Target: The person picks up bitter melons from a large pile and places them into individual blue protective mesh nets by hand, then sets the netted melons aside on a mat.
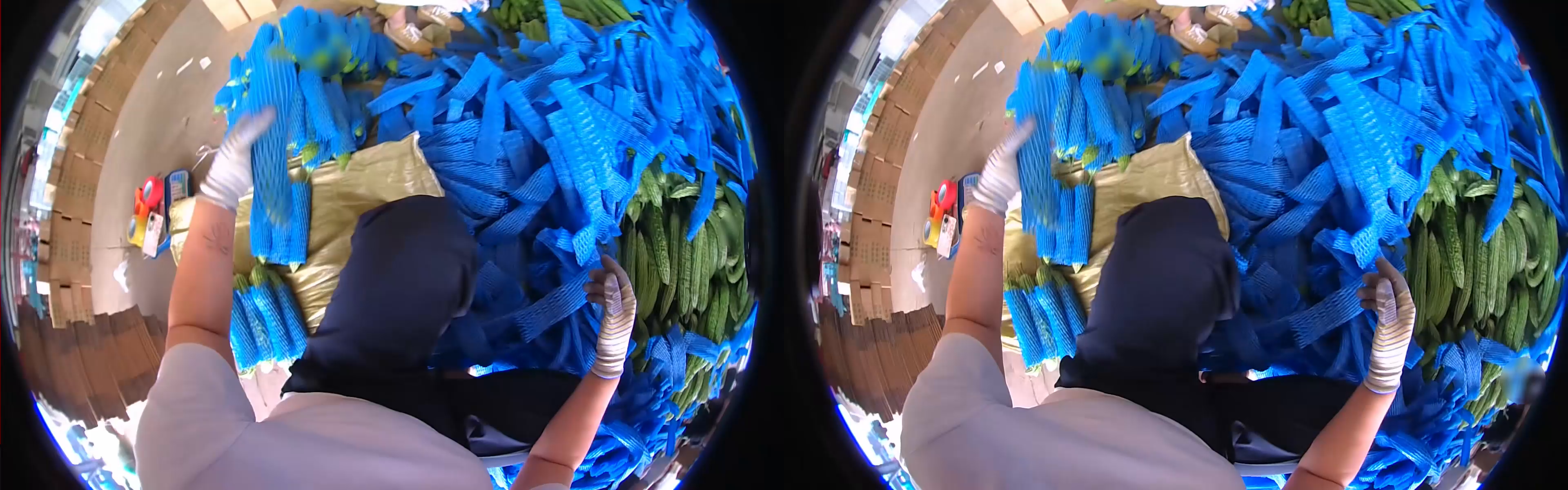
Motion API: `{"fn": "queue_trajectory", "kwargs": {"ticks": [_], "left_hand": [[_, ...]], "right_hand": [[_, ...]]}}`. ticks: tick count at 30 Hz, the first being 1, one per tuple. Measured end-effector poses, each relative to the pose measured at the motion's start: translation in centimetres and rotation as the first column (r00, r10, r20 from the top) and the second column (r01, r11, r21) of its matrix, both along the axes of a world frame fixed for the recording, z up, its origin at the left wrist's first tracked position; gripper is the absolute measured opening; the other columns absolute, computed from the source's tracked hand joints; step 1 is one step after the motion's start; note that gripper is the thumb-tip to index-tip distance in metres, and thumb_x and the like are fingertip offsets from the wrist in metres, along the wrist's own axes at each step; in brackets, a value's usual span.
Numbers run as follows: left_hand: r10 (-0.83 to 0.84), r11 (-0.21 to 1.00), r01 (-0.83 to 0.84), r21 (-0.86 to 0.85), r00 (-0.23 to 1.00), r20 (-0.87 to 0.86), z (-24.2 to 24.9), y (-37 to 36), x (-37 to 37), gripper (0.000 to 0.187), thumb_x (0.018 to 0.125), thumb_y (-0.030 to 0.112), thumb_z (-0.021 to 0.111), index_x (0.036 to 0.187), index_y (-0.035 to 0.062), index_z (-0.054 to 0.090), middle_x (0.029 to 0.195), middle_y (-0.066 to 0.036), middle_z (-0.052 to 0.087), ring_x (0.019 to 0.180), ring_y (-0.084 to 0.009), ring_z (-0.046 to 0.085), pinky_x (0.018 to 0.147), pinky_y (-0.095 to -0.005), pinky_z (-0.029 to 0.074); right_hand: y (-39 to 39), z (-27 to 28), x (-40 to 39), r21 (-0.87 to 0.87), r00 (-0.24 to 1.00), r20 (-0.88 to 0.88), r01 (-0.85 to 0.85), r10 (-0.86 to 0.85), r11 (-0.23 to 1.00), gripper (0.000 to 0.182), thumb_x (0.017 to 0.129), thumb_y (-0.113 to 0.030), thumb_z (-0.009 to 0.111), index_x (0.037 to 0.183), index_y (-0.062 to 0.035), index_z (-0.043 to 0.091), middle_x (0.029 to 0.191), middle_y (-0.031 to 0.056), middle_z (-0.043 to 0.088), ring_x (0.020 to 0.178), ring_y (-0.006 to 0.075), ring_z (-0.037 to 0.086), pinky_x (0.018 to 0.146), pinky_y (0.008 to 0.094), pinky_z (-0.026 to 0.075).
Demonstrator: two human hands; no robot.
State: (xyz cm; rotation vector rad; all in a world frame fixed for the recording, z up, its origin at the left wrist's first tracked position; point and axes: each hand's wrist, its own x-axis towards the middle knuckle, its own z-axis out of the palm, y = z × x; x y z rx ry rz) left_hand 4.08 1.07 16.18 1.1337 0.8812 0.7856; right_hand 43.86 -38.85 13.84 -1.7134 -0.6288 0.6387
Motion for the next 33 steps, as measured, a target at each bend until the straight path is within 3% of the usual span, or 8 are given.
{"fn": "queue_trajectory", "kwargs": {"ticks": [7, 14, 19, 21, 26, 29, 31, 33], "left_hand": [[0.209, 0.942, -0.324, -0.091, 0.774, -0.598, -23.6, 0.6, -11.2, 0.078, 0.078, 0.027, 0.076, 0.141, 0.0047, 0.037, 0.112, -0.015, 0.062, 0.1, -0.026, 0.061, 0.085, -0.0397, 0.05], [-0.034, 0.963, 0.262, -0.068, -0.132, -0.991, -29.3, 0.0, -11.1, 0.08, 0.082, 0.024, 0.061, 0.149, 0.037, 0.021, 0.153, -0.024, 0.023, 0.134, -0.0475, 0.033, 0.107, -0.0527, 0.034], [0.016, 0.975, 0.219, -0.047, -0.277, -0.961, -28.7, -0.2, -7.8, 0.073, 0.08, 0.019, 0.059, 0.147, 0.0337, 0.032, 0.153, -0.022, 0.023, 0.135, -0.0495, 0.03, 0.111, -0.0521, 0.027], [0.121, 0.928, 0.368, 0.065, -0.132, -0.984, -26.0, 0.5, -4.8, 0.068, 0.08, 0.022, 0.061, 0.144, 0.0277, 0.038, 0.151, -0.023, 0.027, 0.134, -0.0479, 0.032, 0.111, -0.0501, 0.027], [-0.138, 0.831, 0.419, 0.366, 0.793, -0.593, -17.7, 1.6, 4.8, 0.036, 0.091, 0.012, 0.058, 0.125, -0.0006, 0.055, 0.122, -0.017, 0.06, 0.114, -0.0257, 0.057, 0.099, -0.0343, 0.044], [-0.318, 0.73, 0.453, 0.512, 0.888, -0.333, -4.7, -3.7, 12.1, 0.03, 0.094, 0.01, 0.055, 0.122, -0.0011, 0.057, 0.116, -0.011, 0.063, 0.108, -0.0181, 0.059, 0.096, -0.031, 0.045], [-0.419, 0.676, 0.49, 0.551, 0.87, -0.26, 1.1, -7.5, 15.5, 0.031, 0.093, 0.009, 0.055, 0.122, -0.0001, 0.059, 0.116, -0.011, 0.064, 0.109, -0.0201, 0.059, 0.095, -0.031, 0.045], [-0.377, 0.267, 0.54, 0.798, 0.821, -0.428, 4.9, -10.2, 18.6, 0.031, 0.089, 0.007, 0.059, 0.12, 0.0011, 0.06, 0.113, -0.011, 0.064, 0.107, -0.0211, 0.061, 0.093, -0.0325, 0.046]], "right_hand": [[1.7, -0.9, -0.3, -0.103, 0.986, 0.165, 0.023, -0.005, 0.994, 0.049, 0.096, -0.034, 0.055, 0.128, 0.0025, 0.053, 0.098, 0.0105, 0.066, 0.081, 0.0137, 0.063, 0.071, 0.0237, 0.05], [2.3, -1.2, -0.6, -0.204, 0.987, 0.122, 0.132, -0.109, 0.97, 0.036, 0.096, -0.023, 0.052, 0.12, 0.0033, 0.059, 0.092, 0.0103, 0.066, 0.079, 0.0151, 0.062, 0.07, 0.0259, 0.049], [4.0, -3.9, -1.6, -0.622, 0.845, 0.415, -0.006, 0.337, 0.783, 0.04, 0.083, -0.025, 0.066, 0.12, -0.0101, 0.061, 0.11, 0.0165, 0.063, 0.098, 0.0302, 0.063, 0.085, 0.0387, 0.05], [5.7, -6.1, -1.3, -0.641, 0.484, 0.715, 0.165, 0.505, 0.749, 0.051, 0.077, -0.028, 0.069, 0.125, -0.0164, 0.057, 0.126, 0.0165, 0.055, 0.112, 0.0377, 0.054, 0.093, 0.0432, 0.046], [9.3, -6.3, 0.0, -0.698, 0.663, 0.65, 0.33, 0.37, 0.636, 0.066, 0.077, -0.034, 0.071, 0.137, -0.0201, 0.047, 0.104, 0.0153, 0.065, 0.091, 0.033, 0.064, 0.081, 0.043, 0.051], [8.2, -5.3, 2.0, -0.648, 0.606, 0.731, 0.471, 0.315, 0.598, 0.065, 0.08, -0.037, 0.069, 0.137, -0.0189, 0.046, 0.096, 0.0126, 0.068, 0.084, 0.0325, 0.066, 0.076, 0.0429, 0.052], [6.1, -8.1, 5.0, -0.8, 0.641, 0.599, 0.453, 0.481, 0.393, 0.033, 0.08, -0.037, 0.067, 0.103, -0.014, 0.067, 0.096, 0.0127, 0.068, 0.086, 0.0316, 0.066, 0.076, 0.0412, 0.053], [3.8, -6.9, 5.0, -0.638, 0.648, 0.708, 0.42, 0.279, 0.645, 0.022, 0.08, -0.031, 0.067, 0.087, -0.0112, 0.069, 0.094, 0.0115, 0.067, 0.087, 0.0323, 0.065, 0.077, 0.041, 0.052]]}}
